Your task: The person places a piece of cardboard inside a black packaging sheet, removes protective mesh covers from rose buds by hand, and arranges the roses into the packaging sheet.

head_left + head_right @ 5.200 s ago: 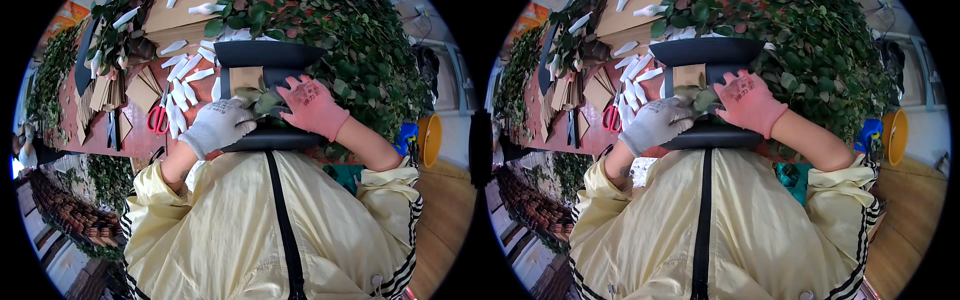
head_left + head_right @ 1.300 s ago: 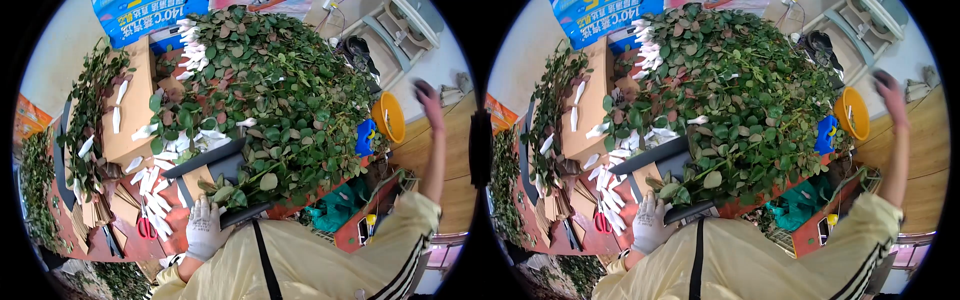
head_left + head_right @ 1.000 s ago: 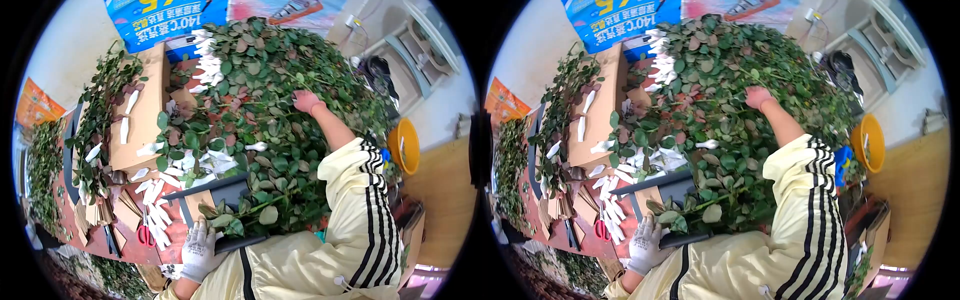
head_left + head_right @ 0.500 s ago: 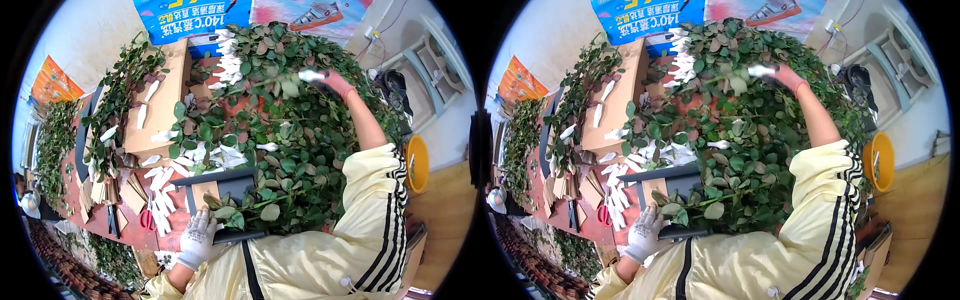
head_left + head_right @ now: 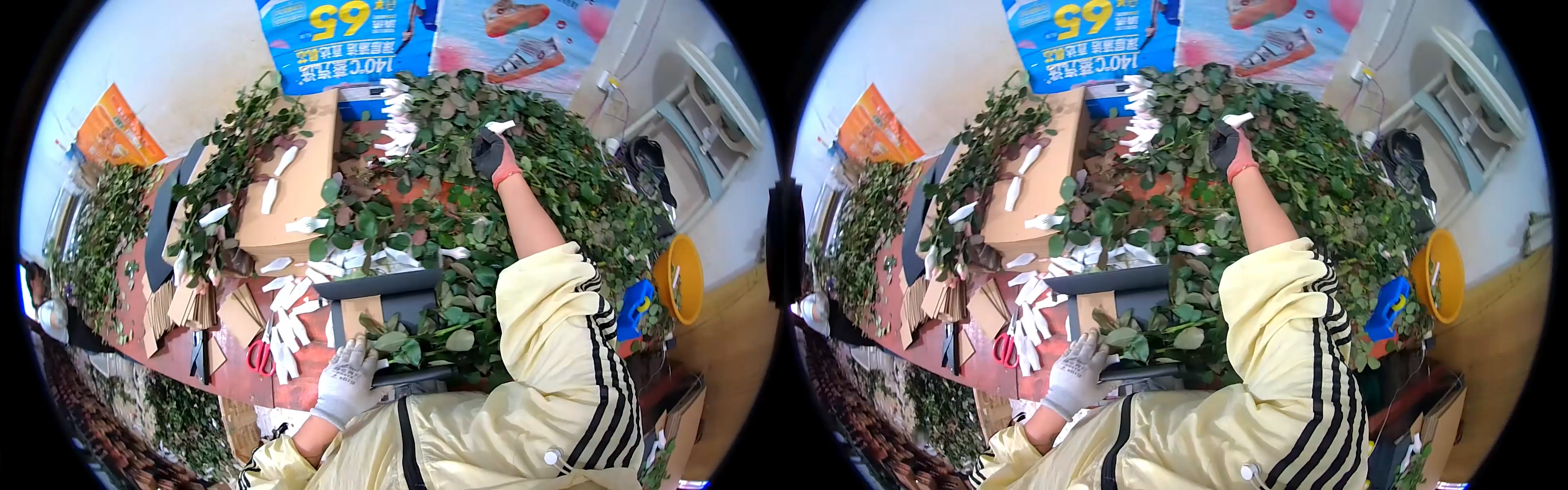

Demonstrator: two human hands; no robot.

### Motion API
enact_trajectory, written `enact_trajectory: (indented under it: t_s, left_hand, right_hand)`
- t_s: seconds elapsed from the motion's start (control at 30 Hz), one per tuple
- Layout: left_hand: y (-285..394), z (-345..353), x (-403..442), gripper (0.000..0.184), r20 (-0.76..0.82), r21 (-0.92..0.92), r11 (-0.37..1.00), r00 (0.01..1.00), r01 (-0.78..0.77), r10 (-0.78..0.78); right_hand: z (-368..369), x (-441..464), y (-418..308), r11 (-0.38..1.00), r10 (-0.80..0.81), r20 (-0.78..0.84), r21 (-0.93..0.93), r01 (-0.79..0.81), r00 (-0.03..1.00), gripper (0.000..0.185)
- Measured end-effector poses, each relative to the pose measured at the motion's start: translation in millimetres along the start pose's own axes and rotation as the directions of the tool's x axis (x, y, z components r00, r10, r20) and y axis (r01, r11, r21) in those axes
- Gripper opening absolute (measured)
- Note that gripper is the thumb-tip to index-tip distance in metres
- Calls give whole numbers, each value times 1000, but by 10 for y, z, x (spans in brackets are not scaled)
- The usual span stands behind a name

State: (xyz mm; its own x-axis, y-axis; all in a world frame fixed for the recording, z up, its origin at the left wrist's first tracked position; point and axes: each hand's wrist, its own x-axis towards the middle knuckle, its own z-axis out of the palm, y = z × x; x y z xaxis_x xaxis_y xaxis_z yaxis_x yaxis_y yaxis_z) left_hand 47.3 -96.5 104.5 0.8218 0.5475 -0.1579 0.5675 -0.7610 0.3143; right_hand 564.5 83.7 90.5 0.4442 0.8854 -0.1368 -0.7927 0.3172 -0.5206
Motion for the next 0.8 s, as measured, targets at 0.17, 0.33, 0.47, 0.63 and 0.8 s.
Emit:
enact_trajectory:
  t_s: [0.17,0.33,0.47,0.63,0.8]
  left_hand:
    - [24,-67,58,69,7,-30,999,1000,16,-16]
    - [35,-39,13,77,30,3,999,999,32,-32]
    - [72,-18,12,76,-28,46,998,999,33,-32]
    - [-12,46,26,70,-94,-29,998,994,-56,53]
    - [-59,140,-13,63,-85,46,997,994,-66,70]
  right_hand:
    - [472,42,354,925,-83,38,-369,91,996,16]
    - [1305,-607,-304,799,-250,355,-450,399,901,35]
    - [1634,-1790,-1009,436,-331,447,-708,555,831,32]
    - [1648,-3133,-1225,-684,-263,562,-682,259,784,32]
    - [1865,-3588,-121,-970,201,596,11,243,777,35]
